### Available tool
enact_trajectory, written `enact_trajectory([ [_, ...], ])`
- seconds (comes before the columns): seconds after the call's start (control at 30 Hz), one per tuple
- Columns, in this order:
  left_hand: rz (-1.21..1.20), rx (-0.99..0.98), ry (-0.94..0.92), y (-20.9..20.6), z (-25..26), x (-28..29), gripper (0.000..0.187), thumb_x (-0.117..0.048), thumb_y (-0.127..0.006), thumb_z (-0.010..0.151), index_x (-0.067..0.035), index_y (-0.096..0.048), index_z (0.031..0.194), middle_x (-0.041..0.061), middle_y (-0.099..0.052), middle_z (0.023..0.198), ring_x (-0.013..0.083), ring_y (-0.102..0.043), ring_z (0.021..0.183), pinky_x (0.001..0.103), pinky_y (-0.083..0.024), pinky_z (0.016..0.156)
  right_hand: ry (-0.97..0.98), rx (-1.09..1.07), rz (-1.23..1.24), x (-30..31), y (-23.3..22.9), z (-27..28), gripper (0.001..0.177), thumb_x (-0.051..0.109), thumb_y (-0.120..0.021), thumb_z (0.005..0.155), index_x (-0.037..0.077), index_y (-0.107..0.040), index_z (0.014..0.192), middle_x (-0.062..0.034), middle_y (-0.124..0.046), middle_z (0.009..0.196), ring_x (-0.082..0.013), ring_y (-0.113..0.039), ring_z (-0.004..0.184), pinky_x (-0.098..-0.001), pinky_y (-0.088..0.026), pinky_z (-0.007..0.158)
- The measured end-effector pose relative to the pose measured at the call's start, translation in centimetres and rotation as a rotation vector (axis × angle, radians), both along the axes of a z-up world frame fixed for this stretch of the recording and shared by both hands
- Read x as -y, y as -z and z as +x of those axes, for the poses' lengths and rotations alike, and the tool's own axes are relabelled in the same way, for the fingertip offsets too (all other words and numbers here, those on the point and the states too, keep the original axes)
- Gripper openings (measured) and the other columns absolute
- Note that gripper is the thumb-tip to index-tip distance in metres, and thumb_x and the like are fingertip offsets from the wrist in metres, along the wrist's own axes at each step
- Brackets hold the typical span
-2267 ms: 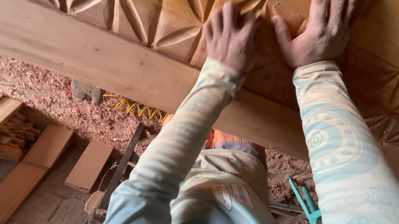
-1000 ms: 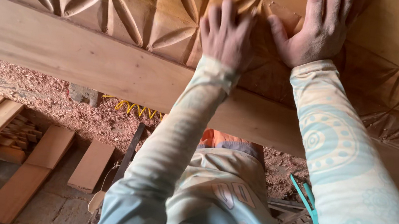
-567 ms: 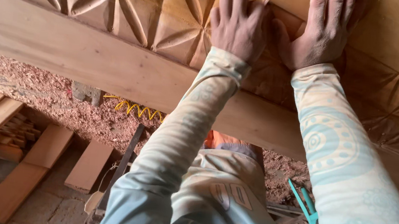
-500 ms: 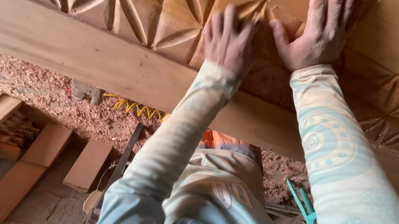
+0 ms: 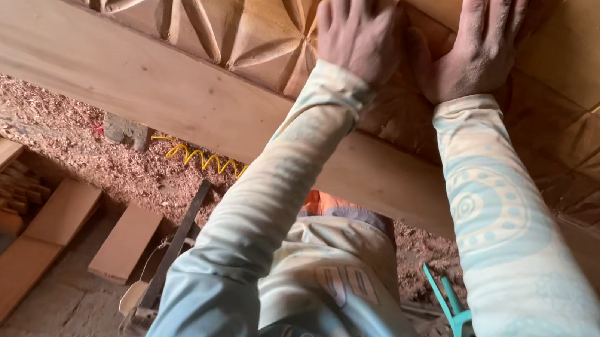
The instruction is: The person carves a geometric star pattern into a large wooden panel using a small hand tool. They repeatedly scrape and shape the wood to create raised diamond and star motifs, working methodically across the surface.
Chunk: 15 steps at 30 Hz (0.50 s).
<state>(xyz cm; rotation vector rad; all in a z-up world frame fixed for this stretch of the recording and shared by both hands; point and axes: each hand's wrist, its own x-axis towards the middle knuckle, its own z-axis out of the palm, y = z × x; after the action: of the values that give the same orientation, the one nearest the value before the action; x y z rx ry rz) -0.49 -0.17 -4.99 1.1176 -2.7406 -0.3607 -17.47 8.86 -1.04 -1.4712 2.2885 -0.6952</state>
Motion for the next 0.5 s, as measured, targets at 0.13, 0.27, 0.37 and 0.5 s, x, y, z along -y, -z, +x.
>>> enact_trajectory([
  [0.13, 0.098, 0.034, -0.040, -2.0, 1.7, -0.4, 0.047, -0.021, -0.063, 0.079, -0.021, -0.070, 0.125, 0.019, -0.049, 0.142, 0.0393, -0.049, 0.124, 0.051, -0.043, 0.103, 0.001, -0.094, 0.037, 0.2, -0.8, 0.3, 0.087, 0.049, -0.074, 0.098, 0.007, -0.035, 0.162, -0.0233, -0.028, 0.166, -0.0490, -0.028, 0.154, -0.0584, -0.023, 0.130],
  [0.27, 0.109, -0.006, -0.030, -3.1, 0.9, -0.1, 0.034, -0.027, -0.065, 0.082, -0.015, -0.069, 0.114, 0.020, -0.052, 0.134, 0.0405, -0.049, 0.119, 0.053, -0.042, 0.098, -0.017, -0.164, 0.049, 0.2, -0.2, 0.0, 0.090, 0.050, -0.069, 0.098, 0.007, -0.033, 0.168, -0.0222, -0.026, 0.171, -0.0485, -0.026, 0.158, -0.0585, -0.022, 0.135],
  [0.37, 0.105, -0.011, -0.040, -1.8, -1.1, 1.9, 0.036, -0.024, -0.065, 0.082, -0.014, -0.069, 0.116, 0.019, -0.051, 0.136, 0.0390, -0.049, 0.119, 0.050, -0.044, 0.098, 0.012, -0.086, 0.047, 0.2, -0.1, 0.2, 0.085, 0.053, -0.069, 0.101, 0.005, -0.036, 0.162, -0.0237, -0.030, 0.165, -0.0497, -0.029, 0.153, -0.0594, -0.024, 0.131],
  [0.5, 0.225, 0.155, -0.095, -3.7, 1.4, -0.6, 0.023, -0.029, -0.063, 0.095, -0.016, -0.067, 0.114, 0.013, -0.053, 0.131, 0.0361, -0.050, 0.120, 0.050, -0.044, 0.099, -0.031, -0.193, -0.013, 0.3, 0.0, 0.1, 0.088, 0.056, -0.065, 0.103, 0.007, -0.033, 0.168, -0.0207, -0.026, 0.172, -0.0454, -0.026, 0.161, -0.0603, -0.017, 0.131],
])
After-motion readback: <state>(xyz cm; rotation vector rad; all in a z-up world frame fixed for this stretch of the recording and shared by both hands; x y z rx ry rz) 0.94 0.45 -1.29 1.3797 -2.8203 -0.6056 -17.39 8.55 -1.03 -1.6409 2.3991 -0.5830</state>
